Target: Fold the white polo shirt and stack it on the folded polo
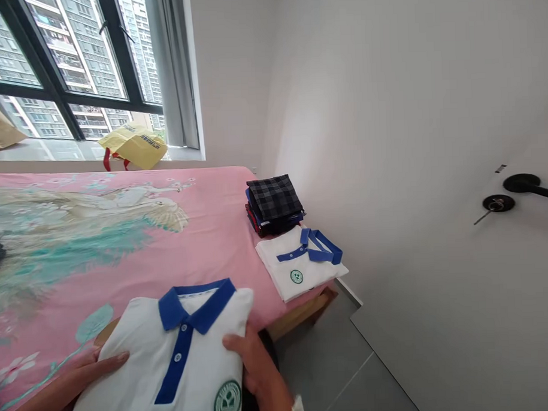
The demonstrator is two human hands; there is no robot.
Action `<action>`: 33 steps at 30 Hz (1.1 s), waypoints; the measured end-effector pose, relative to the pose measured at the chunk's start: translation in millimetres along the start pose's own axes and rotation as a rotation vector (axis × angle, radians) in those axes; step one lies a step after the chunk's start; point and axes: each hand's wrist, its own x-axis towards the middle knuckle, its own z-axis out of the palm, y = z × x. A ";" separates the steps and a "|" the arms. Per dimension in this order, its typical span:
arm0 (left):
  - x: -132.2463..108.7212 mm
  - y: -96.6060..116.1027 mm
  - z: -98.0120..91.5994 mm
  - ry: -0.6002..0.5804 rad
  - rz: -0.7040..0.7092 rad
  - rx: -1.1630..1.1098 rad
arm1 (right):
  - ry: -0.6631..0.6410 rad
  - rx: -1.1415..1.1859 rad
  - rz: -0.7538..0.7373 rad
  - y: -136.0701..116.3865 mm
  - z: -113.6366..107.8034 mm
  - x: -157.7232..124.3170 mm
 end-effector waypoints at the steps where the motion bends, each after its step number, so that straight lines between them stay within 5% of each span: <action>1: 3.5 16.6 16.5 -0.066 -0.030 -0.001 | 0.070 0.028 -0.023 -7.0 -10.0 -13.2; 4: 27.6 76.8 73.1 -0.280 -0.027 0.018 | 0.285 0.089 -0.101 -37.7 -41.4 -38.5; 8: 84.9 163.0 153.3 -0.568 0.193 0.171 | 0.488 0.110 -0.265 -96.9 -72.9 -46.4; 12: 145.0 246.6 228.6 -0.653 0.367 0.374 | 0.612 0.084 -0.500 -151.5 -88.6 -32.5; 15: 188.5 287.0 277.8 -0.624 0.448 0.540 | 0.682 0.093 -0.620 -168.7 -106.9 -8.2; 19: 249.3 282.1 317.3 -0.430 0.483 0.749 | 0.805 0.125 -0.572 -153.0 -149.3 30.3; 23: 289.8 245.3 317.6 -0.303 0.412 0.878 | 0.878 0.106 -0.447 -128.6 -181.9 44.2; 33: 304.9 231.7 295.4 -0.191 0.577 0.942 | 0.885 -0.047 -0.476 -142.9 -190.7 50.9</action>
